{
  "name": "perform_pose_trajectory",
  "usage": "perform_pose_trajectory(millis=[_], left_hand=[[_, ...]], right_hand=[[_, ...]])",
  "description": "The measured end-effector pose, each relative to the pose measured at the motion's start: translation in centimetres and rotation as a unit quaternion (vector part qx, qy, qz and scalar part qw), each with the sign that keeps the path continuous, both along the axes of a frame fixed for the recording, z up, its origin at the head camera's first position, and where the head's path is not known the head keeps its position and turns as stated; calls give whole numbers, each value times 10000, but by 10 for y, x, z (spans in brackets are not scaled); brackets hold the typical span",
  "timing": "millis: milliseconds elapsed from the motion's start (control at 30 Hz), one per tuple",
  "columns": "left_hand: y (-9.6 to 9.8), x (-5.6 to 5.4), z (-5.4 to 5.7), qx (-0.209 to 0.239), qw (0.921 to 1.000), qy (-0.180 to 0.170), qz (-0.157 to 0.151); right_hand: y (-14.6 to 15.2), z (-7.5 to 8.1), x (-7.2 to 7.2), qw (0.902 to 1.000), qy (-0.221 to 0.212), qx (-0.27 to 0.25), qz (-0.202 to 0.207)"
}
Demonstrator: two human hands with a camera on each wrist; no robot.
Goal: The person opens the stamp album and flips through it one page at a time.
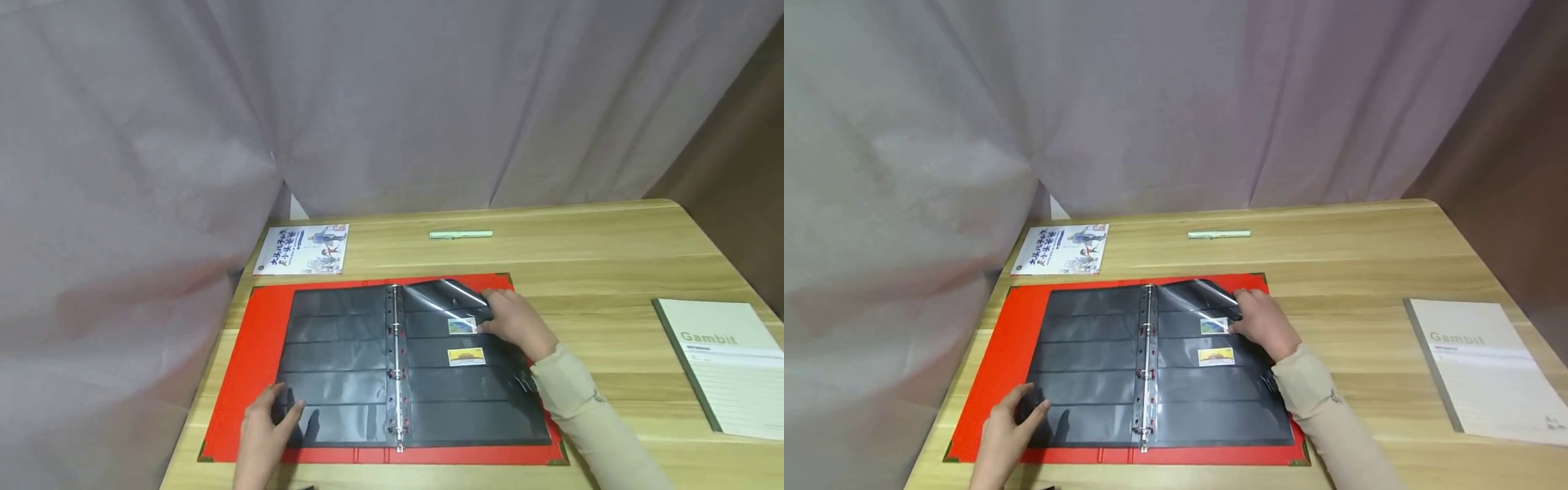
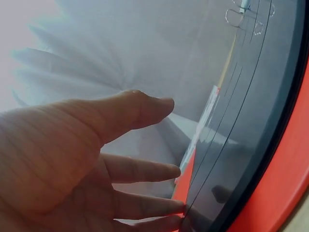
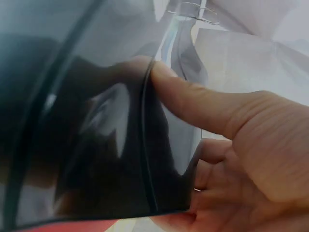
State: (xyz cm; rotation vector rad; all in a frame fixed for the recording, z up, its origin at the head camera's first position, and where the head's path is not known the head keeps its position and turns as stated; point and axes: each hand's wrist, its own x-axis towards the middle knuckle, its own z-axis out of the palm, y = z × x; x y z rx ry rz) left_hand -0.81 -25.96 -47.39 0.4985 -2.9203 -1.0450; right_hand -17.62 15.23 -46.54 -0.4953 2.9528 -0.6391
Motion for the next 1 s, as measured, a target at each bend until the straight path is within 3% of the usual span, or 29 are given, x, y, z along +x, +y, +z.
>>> perform_pose_trajectory(millis=[267,400,600,767,1000], left_hand=[[17,1,-7,214,9981,491,-290],[23,-1,-7,232,9976,459,-463],[25,-4,-6,249,9982,117,-523],[24,-5,-6,121,9980,-8,-620],[25,-3,-7,45,9976,-109,-687]], right_hand=[[-3,3,11,9978,622,-222,-95],[-1,6,15,9959,386,-783,-215],[8,15,16,9841,-143,-1735,-362],[16,19,16,9791,-373,-1984,-234],[32,19,15,9776,-255,-2083,-141]])
